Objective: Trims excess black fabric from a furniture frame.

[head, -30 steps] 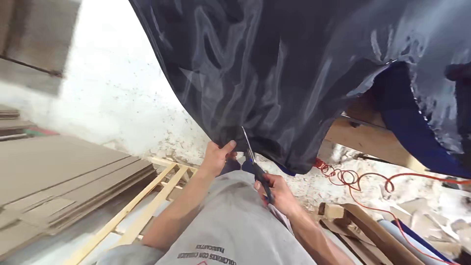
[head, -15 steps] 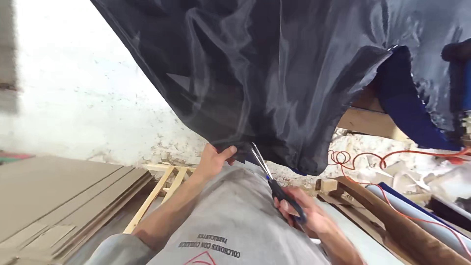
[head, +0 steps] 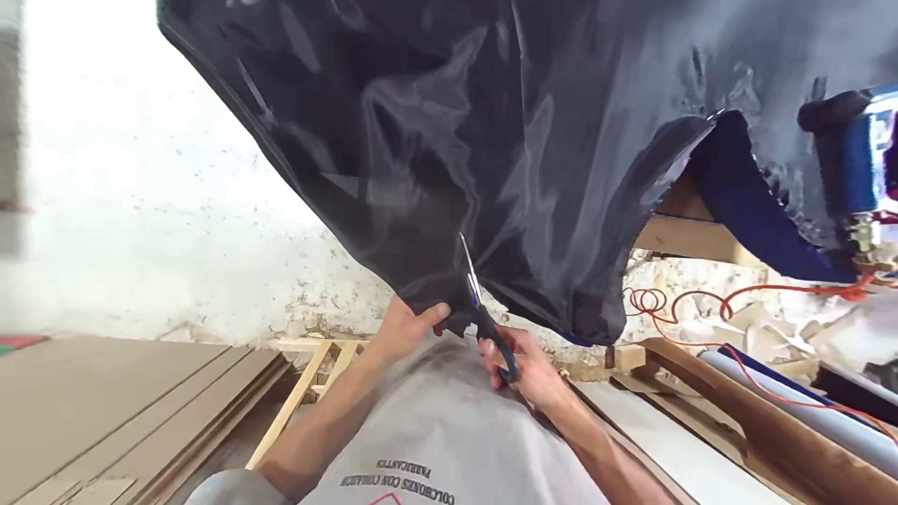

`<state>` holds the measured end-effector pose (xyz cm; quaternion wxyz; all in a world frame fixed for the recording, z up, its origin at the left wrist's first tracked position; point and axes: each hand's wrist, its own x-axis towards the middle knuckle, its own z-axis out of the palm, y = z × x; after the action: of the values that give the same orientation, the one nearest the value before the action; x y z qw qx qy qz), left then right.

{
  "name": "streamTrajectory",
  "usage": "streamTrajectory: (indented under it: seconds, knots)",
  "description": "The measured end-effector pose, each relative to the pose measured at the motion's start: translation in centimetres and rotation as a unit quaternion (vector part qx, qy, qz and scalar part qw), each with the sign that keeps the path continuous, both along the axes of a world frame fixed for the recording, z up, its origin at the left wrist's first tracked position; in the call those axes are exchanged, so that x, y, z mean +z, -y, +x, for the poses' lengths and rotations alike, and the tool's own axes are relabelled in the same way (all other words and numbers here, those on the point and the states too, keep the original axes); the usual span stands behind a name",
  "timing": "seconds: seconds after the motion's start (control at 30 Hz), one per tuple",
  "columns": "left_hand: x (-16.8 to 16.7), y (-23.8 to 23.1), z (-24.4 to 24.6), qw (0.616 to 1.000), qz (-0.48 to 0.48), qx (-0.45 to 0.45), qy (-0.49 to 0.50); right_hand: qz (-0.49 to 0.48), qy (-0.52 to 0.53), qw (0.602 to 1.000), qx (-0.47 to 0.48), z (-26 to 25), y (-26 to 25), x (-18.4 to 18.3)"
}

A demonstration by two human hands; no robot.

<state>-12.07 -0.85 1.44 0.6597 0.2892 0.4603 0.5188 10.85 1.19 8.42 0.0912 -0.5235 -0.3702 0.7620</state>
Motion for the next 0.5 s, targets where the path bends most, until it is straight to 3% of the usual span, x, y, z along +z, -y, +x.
streamTrajectory:
  seconds: [0.3,0.4,0.5]
  knots:
    - [-0.4,0.3,-3.8,0.993,0.003,-0.096,-0.063,0.011,-0.039,0.997,-0.069,-4.6,-3.3,0.6]
    - [-1.1,-0.1,-5.3,0.969,0.058,-0.136,-0.196,0.001,-0.053,0.994,-0.092,-6.4,-4.9,0.7]
    - [-2.1,0.0,-6.1,0.900,0.126,-0.187,-0.373,-0.002,-0.037,0.993,-0.114,-7.9,-6.8,1.5]
